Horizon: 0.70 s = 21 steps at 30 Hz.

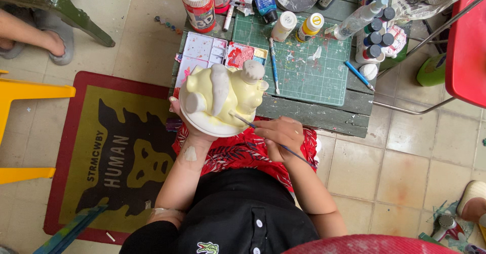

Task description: The person sits on the floor painting a plaster figurine with a paintbrush, dipping the brush into a watercolor palette and applying paint to different parts of the figurine while holding and rotating it on a plate.

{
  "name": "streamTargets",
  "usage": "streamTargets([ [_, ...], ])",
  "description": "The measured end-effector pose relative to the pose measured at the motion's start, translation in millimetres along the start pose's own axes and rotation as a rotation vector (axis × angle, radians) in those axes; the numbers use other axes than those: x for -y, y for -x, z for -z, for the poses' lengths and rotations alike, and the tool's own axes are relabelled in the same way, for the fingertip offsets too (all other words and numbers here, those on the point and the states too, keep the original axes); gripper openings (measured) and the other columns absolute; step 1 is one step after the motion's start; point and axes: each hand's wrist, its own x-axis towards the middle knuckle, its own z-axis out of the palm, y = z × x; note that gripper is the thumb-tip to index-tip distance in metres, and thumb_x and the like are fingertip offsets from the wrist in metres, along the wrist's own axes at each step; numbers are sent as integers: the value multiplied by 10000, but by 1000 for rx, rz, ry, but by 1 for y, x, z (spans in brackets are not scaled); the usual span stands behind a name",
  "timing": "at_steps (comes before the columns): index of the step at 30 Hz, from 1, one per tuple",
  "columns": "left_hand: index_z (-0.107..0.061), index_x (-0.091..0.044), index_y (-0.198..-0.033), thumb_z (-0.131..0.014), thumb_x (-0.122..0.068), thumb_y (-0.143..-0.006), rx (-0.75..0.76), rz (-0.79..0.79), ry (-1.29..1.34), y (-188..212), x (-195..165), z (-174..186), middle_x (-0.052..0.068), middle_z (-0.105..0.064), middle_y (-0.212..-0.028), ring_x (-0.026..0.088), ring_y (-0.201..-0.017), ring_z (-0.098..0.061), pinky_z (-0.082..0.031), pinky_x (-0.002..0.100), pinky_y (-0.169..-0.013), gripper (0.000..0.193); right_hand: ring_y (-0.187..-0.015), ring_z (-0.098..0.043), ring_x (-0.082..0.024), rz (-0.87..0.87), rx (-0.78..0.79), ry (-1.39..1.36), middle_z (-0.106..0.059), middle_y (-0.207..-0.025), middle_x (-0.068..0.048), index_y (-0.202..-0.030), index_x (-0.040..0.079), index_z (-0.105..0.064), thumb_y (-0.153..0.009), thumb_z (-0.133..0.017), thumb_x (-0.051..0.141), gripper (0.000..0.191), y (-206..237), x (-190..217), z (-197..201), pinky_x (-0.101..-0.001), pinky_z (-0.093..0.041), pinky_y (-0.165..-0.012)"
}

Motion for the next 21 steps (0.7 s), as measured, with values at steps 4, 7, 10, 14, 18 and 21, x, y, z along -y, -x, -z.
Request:
streamTargets([
  [4, -343, -195, -1626, -363, -878, -874, 11, -14, -17, -1, 1, 1, 54, -452, -1603, 270, -1465, -458, -362, 506, -1246, 1016, -694, -734, -178, -100, -139, -77, -748, -842, -62, -897, 84, -697, -993, -539, 116, 187, -3, 2, 1, -294, -490, -580],
  [7, -335, -195, -1625, -355, -878, -871, 20, 6, -18, 0, 1, -2, 54, -444, -1608, 274, -1470, -450, -361, 513, -1241, 1018, -683, -724, -174, -91, -173, 36, -759, -845, -83, -889, 63, -704, -977, -536, 104, 194, -3, 0, -4, -293, -452, -567],
  [10, -330, -196, -1624, -349, -875, -874, 32, -1, -31, 1, 1, -5, 57, -438, -1613, 278, -1473, -444, -359, 517, -1235, 1012, -640, -705, -165, 46, -137, 126, -777, -833, -124, -894, 33, -707, -972, -556, 97, 181, -1, -1, -9, -287, -441, -530],
  [14, -330, -197, -1625, -350, -861, -890, -21, -37, -54, -1, -1, -4, 57, -425, -1628, 277, -1491, -432, -349, 507, -1257, 990, -657, -721, -157, 11, -181, 32, -751, -811, -60, -909, 83, -695, -981, -535, 95, 176, 6, 3, -7, -278, -462, -540],
  [18, -339, -193, -1619, -350, -862, -886, -36, -5, -26, -2, 0, -2, 55, -420, -1628, 283, -1491, -428, -352, 510, -1252, 992, -687, -732, -173, -78, -271, 63, -753, -827, -49, -913, 74, -650, -979, -501, 88, 164, 5, -3, -2, -294, -441, -567],
  [21, -349, -184, -1619, -349, -874, -879, 22, 22, -17, -1, 3, -1, 65, -439, -1615, 287, -1473, -442, -359, 502, -1235, 1012, -639, -710, -187, 52, -82, 102, -774, -844, -146, -906, 41, -691, -957, -546, 84, 160, 3, -4, 0, -292, -432, -523],
])
